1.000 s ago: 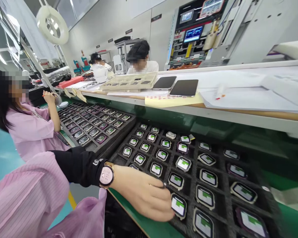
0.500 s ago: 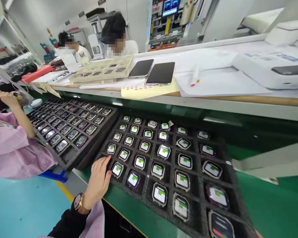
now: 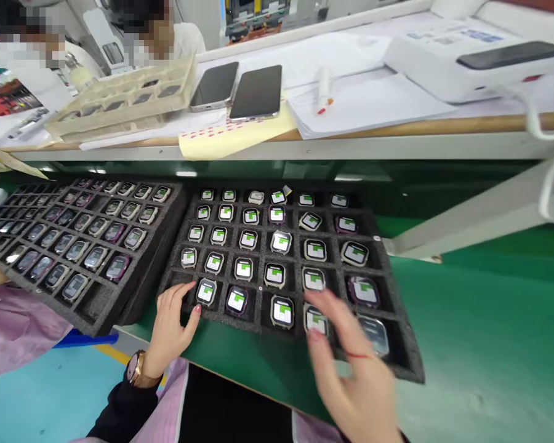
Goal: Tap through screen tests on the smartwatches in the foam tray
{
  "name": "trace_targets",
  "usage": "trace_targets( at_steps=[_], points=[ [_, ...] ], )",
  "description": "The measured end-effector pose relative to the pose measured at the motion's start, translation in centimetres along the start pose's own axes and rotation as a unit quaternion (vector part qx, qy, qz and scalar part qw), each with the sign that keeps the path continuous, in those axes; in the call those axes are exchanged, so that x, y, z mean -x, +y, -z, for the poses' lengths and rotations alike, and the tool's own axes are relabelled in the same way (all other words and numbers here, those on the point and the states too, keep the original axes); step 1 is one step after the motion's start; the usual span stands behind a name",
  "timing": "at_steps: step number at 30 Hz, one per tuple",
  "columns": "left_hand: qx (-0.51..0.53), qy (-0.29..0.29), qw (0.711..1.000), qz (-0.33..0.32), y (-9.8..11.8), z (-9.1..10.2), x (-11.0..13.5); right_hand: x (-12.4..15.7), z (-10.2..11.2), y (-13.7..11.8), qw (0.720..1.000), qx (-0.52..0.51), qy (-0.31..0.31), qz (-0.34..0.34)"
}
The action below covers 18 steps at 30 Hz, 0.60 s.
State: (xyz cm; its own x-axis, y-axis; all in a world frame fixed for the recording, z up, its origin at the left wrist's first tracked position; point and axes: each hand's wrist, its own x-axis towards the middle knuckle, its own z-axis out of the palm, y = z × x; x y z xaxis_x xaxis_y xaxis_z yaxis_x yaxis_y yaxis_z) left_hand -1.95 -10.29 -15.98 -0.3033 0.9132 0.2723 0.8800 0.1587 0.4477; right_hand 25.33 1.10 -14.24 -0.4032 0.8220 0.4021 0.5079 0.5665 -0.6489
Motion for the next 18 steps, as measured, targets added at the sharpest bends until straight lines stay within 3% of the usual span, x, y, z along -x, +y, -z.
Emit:
trace_targets(
  at_steps=[4,9,13,18],
  points=[
    [-0.007,0.01,1.0,0.026,0.2,-0.7,0.2,-1.7,-3.6,-3.1,0.986,-0.071,-0.109,0.103],
    [0.005,0.019,0.998,0.061,0.9,-0.4,-0.4,-3.0,-6.6,-3.4,0.979,-0.079,-0.132,0.132],
    [0.003,-0.003,0.999,0.037,1.0,0.5,-1.6,-4.2,-6.9,-3.6,0.981,-0.069,-0.124,0.133],
    [-0.027,-0.082,0.996,-0.027,0.9,1.9,-3.5,-4.9,-6.1,-3.5,0.983,-0.065,-0.105,0.137]
  ],
)
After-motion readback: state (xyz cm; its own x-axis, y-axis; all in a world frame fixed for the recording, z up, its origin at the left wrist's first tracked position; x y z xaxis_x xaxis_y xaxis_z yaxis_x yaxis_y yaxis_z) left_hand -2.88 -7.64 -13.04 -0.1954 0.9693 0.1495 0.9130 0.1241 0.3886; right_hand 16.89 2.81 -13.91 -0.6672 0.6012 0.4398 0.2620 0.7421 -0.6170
